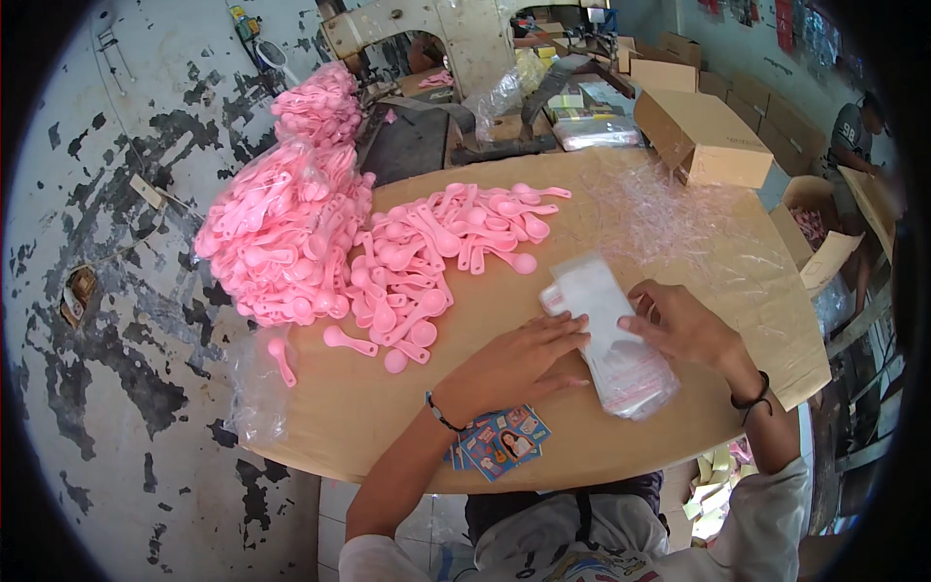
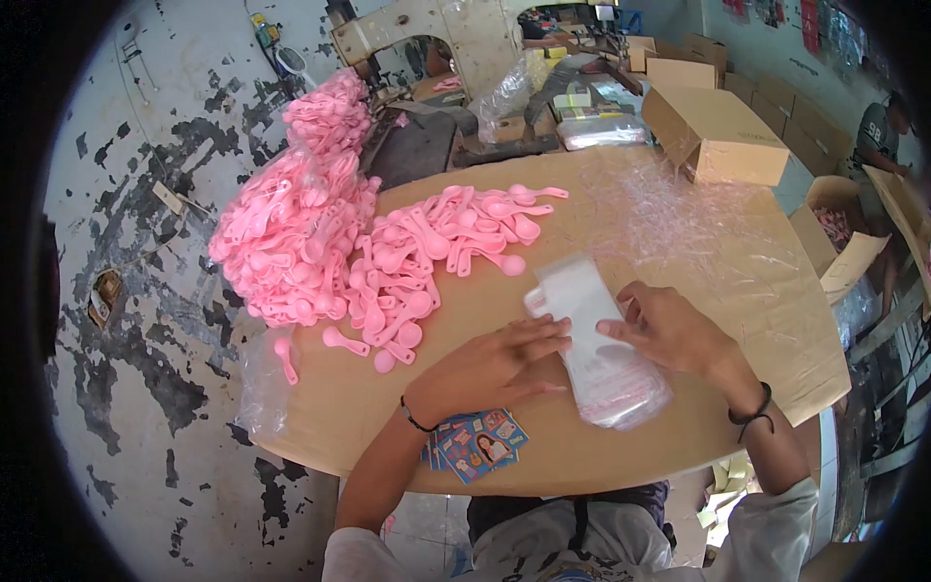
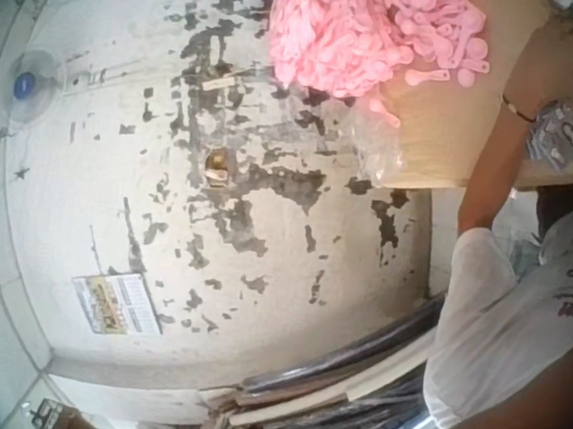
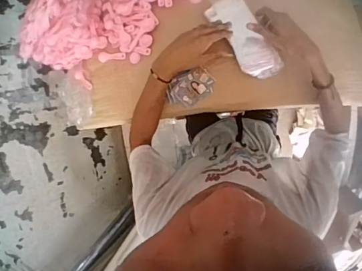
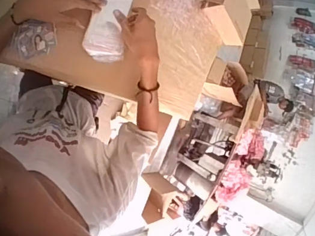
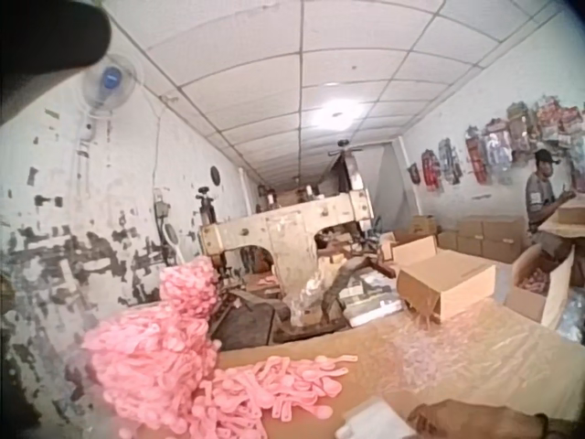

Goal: Packaging pink plastic scoops and instructional cards into clear plastic bags.

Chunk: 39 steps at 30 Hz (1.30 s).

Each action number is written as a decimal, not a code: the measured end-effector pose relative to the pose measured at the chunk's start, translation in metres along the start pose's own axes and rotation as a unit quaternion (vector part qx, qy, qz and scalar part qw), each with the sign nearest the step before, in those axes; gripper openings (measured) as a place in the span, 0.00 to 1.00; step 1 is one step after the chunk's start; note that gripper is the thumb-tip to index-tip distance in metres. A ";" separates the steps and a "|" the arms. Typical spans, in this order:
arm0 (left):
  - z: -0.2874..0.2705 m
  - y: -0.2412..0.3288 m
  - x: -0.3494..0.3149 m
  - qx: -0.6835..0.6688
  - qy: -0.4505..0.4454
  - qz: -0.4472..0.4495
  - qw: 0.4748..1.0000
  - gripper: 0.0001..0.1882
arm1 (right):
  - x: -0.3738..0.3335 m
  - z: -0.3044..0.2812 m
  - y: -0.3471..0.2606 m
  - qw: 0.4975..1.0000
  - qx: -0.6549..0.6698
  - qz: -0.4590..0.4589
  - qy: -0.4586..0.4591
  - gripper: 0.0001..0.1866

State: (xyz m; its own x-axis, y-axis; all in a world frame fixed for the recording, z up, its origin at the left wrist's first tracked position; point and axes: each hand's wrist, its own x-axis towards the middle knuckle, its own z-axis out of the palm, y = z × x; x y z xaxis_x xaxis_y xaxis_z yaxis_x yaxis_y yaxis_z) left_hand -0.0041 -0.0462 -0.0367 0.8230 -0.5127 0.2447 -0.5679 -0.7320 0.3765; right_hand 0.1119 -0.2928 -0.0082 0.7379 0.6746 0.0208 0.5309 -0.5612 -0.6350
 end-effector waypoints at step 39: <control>0.026 -0.007 0.000 0.068 0.160 0.068 0.982 0.24 | 0.036 -0.006 -0.010 0.994 -0.022 0.087 -0.065 0.15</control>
State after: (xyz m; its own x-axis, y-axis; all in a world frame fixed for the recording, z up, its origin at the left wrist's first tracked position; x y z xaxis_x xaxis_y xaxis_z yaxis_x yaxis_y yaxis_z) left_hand -0.0005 -0.0521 -0.0626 0.6890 -0.4583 0.5614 -0.6515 -0.7310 0.2029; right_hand 0.1355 -0.2662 0.0039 0.7621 0.6195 -0.1882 0.4190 -0.6935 -0.5861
